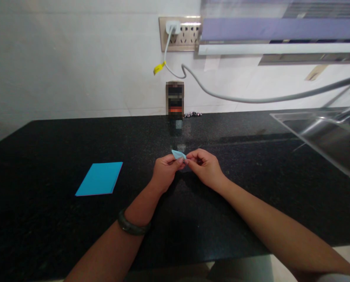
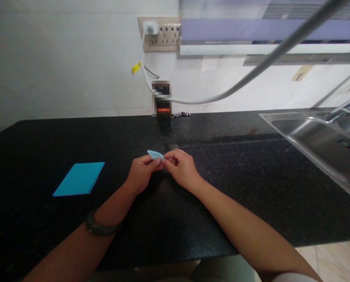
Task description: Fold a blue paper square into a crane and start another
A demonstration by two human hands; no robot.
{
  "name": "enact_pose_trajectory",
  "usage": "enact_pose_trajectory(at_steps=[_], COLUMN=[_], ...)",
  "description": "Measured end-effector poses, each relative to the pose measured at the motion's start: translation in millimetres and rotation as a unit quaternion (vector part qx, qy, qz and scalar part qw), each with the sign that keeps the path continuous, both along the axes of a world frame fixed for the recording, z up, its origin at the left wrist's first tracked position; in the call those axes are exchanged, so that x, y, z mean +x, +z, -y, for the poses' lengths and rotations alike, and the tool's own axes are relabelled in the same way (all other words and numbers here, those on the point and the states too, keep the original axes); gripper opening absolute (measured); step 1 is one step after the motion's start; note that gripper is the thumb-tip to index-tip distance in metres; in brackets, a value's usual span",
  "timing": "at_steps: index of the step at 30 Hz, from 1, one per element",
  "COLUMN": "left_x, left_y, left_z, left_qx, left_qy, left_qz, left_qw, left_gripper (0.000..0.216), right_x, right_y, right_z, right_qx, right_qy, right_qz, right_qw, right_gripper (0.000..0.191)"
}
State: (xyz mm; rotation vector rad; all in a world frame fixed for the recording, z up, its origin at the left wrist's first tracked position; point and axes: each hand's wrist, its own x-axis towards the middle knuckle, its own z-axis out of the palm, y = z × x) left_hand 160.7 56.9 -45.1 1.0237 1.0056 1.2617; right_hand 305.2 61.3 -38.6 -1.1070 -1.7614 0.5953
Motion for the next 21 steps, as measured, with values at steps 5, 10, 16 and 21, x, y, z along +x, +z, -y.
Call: enact_pose_trajectory(at_steps=[5, 10, 16, 21], left_x=[-0.1, 0.0, -0.5, -1.2], left_y=[0.1, -0.6, 0.5, 1.4], left_z=[0.1, 0.2, 0.5, 0.4], left_qx=[0.001, 0.009, 0.011, 0.004], left_qy=[-0.004, -0.008, -0.011, -0.011], left_qz=[-0.014, -0.029, -0.038, -0.031], left_qw=[1.000, 1.000, 0.999, 0.999], left_gripper=[0.020, 0.021, 0.019, 0.020], right_x=[1.7, 3.1, 4.2, 5.2], right_y=[-1.2, -1.9, -0.2, 2.6], right_z=[-2.7, -4.4, -3.3, -4.5], right_qx=[-0.023, -0.049, -0.068, -0.106], right_qy=[0.023, 0.047, 0.073, 0.082], right_qz=[-0.003, -0.011, -0.025, -0.038], right_qw=[0.999, 0.998, 0.995, 0.990], right_gripper=[0.006, 0.009, 0.009, 0.011])
